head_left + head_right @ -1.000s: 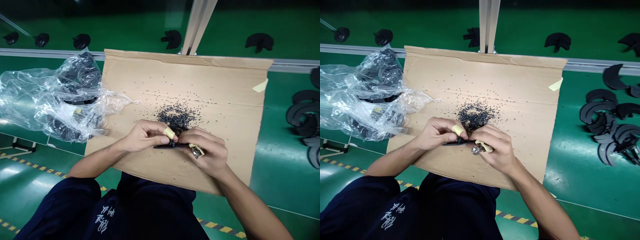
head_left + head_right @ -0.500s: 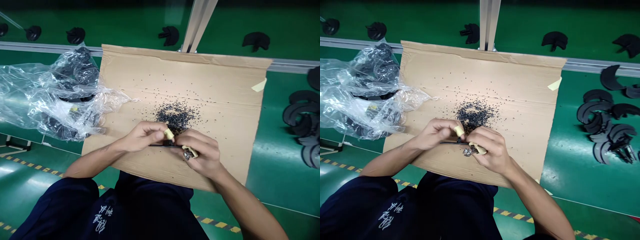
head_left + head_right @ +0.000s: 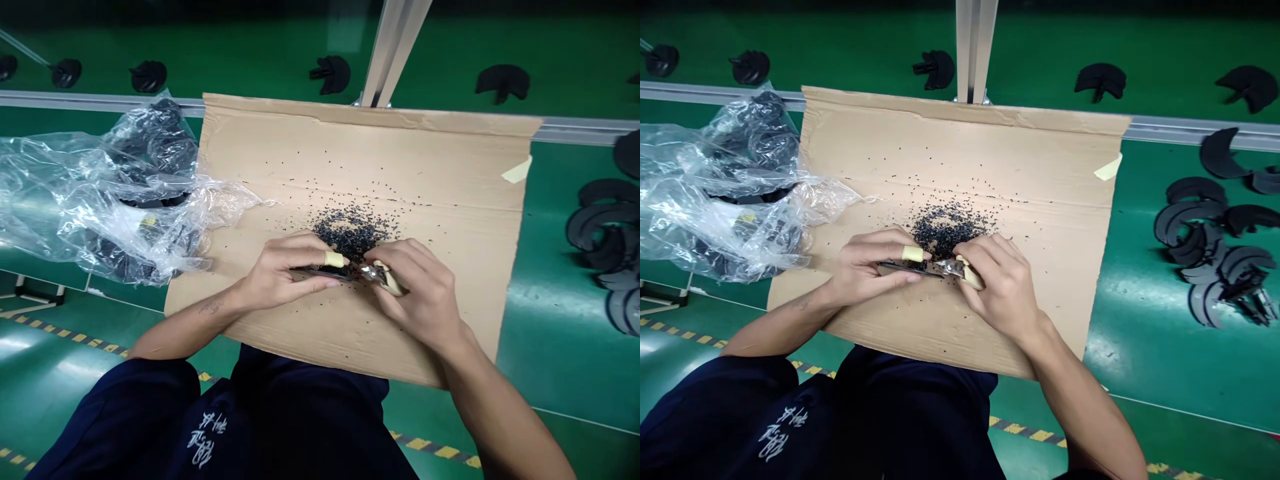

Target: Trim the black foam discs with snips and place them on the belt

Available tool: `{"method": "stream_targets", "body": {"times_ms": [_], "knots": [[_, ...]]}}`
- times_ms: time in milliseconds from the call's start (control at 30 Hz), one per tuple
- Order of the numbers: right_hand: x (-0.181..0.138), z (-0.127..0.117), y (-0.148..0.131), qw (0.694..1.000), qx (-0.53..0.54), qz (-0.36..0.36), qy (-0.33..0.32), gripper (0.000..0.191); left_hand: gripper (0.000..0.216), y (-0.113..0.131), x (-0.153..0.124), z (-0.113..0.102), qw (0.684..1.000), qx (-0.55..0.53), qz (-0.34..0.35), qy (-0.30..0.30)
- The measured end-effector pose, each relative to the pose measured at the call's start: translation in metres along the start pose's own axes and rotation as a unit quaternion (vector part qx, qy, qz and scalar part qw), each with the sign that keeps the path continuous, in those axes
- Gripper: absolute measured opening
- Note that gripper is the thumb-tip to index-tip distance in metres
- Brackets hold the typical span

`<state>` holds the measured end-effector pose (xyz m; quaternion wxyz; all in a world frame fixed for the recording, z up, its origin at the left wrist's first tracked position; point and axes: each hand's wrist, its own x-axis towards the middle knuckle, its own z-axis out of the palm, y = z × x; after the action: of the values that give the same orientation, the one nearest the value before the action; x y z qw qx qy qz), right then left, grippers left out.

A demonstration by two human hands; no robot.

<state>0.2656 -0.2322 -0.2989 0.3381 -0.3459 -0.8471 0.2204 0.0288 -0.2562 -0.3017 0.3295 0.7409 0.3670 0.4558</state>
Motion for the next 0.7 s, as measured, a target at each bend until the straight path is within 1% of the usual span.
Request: {"method": "stream_targets", "body": {"times_ms": [100, 400, 567, 633, 700], "knots": [[-0.0035, 0.0041, 0.0006, 0.996, -0.081, -0.017, -0.019, 0.011, 0.023, 0.0010, -0.0005, 0.0018, 1.000, 0.003, 0.001, -0.006], [-0.0041, 0.0061, 0.0006, 0.985, -0.170, -0.036, -0.017, 0.009, 0.025, 0.0010, -0.0011, 0.0024, 1.000, 0.005, 0.009, -0.016], [-0.0035, 0.0040, -0.0038, 0.969, -0.238, -0.062, -0.011, 0.011, 0.024, 0.0007, -0.0017, 0.0047, 1.000, -0.005, 0.023, -0.012], [-0.0038, 0.0040, -0.0048, 0.968, -0.241, -0.066, -0.012, 0.016, 0.024, 0.0010, -0.0014, 0.0058, 1.000, -0.008, 0.026, -0.008], [-0.0045, 0.0043, -0.0042, 0.979, -0.197, -0.053, -0.015, 0.018, 0.023, 0.0011, -0.0008, 0.0068, 1.000, -0.014, 0.025, -0.004]]}}
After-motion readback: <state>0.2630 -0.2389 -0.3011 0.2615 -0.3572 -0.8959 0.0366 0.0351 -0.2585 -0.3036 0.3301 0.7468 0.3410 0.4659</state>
